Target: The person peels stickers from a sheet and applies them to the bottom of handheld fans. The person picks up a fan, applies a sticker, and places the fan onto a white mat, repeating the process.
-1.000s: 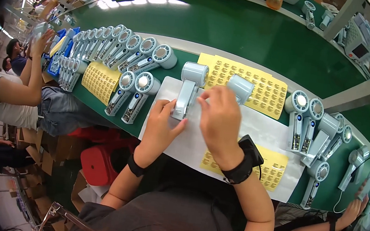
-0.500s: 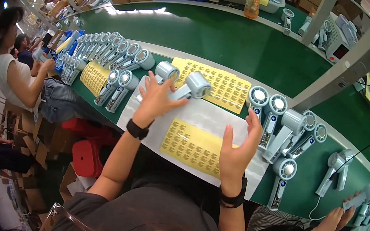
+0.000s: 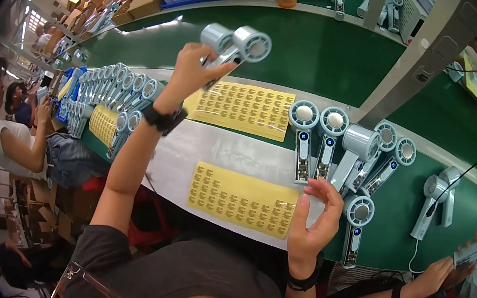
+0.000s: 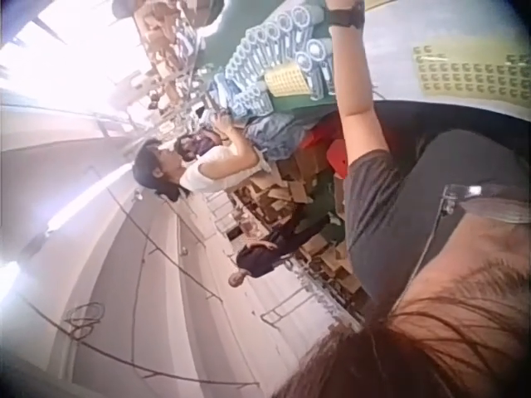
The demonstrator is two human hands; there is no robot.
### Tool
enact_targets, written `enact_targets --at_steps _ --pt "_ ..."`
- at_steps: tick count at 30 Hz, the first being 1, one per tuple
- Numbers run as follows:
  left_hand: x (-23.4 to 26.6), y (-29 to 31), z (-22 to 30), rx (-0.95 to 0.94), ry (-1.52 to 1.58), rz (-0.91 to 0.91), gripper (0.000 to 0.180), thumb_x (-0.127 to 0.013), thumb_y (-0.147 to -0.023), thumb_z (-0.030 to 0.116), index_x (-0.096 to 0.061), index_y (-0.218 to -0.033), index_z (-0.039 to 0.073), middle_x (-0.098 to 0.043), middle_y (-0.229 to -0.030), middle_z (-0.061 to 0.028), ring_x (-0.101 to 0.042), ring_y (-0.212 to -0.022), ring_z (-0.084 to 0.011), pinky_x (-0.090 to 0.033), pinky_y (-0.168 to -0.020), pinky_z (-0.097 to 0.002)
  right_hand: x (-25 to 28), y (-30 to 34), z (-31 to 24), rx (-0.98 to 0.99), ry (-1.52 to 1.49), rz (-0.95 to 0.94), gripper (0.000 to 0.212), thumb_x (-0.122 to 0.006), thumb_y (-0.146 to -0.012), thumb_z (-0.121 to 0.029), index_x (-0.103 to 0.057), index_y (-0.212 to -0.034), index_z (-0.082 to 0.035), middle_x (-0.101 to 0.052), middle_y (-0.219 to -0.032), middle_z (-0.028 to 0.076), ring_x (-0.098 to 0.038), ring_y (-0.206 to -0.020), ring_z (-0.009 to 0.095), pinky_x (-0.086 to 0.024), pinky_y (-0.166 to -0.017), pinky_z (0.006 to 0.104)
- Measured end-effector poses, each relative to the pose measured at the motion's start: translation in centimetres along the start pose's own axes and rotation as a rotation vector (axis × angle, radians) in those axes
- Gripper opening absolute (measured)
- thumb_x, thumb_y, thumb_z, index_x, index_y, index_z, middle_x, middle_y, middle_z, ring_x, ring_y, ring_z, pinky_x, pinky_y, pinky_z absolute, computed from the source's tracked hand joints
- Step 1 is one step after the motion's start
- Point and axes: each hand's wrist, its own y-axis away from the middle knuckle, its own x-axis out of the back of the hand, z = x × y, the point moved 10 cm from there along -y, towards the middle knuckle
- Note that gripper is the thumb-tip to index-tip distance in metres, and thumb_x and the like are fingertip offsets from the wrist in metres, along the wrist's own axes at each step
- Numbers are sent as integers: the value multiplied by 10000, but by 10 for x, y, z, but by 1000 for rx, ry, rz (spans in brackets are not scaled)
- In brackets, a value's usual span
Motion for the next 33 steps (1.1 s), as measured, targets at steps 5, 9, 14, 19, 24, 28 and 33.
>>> enact_targets --at_steps 5,9,14,19,24,28,33 --pt "-99 -75 31 -26 -227 -50 538 -836 -667 528 -724 -838 31 -544 -1120 -207 -477 -1064 -365 -460 -822 -477 -13 4 4 -32 178 -101 338 -606 -889 4 -556 -1223 23 -614 -1152 149 -590 -1048 198 -464 -929 335" --pt "-139 -103 30 -140 -199 -39 560 -827 -679 529 -717 -897 25 -523 -1162 -205 -457 -1101 -376 -453 -826 -519 -36 28 -5 109 433 -287 330 -642 -864 0 -582 -1188 20 -627 -1135 149 -606 -1021 206 -463 -918 333" --pt "-162 -80 39 -147 -198 -191 520 -783 -756 474 -707 -977 10 -514 -1190 -210 -448 -1137 -385 -433 -873 -551 -25 57 5 124 708 -66 408 -674 -846 -7 -549 -1233 13 -630 -1060 124 -609 -945 211 -464 -893 326" --pt "-128 -33 42 -349 -336 -156 471 -694 -874 434 -676 -1082 13 -494 -1296 -245 -435 -1203 -414 -420 -967 -527 -33 68 18 -159 545 46 498 -688 -841 5 -491 -1297 -7 -599 -964 90 -580 -860 192 -469 -832 314" --pt "-58 59 74 -504 -67 -350 448 -689 -894 356 -648 -1195 28 -490 -1361 -229 -441 -1255 -413 -392 -1054 -478 -51 71 36 -260 257 -26 514 -683 -851 20 -475 -1320 -15 -581 -921 87 -560 -822 185 -477 -777 310" --pt "18 155 66 -310 184 -565 477 -681 -914 234 -555 -1340 61 -480 -1402 -209 -431 -1318 -403 -367 -1088 -466 -57 71 23 -145 238 -18 497 -671 -853 44 -481 -1308 -15 -572 -918 66 -547 -814 156 -458 -766 281" --pt "90 258 -35 254 -173 48 603 -591 -966 239 -381 -1437 -73 -379 -1489 -268 -323 -1412 -411 -252 -1149 -514 -24 58 15 -15 496 120 509 -663 -851 56 -476 -1320 -11 -563 -934 66 -536 -805 154 -452 -782 276"
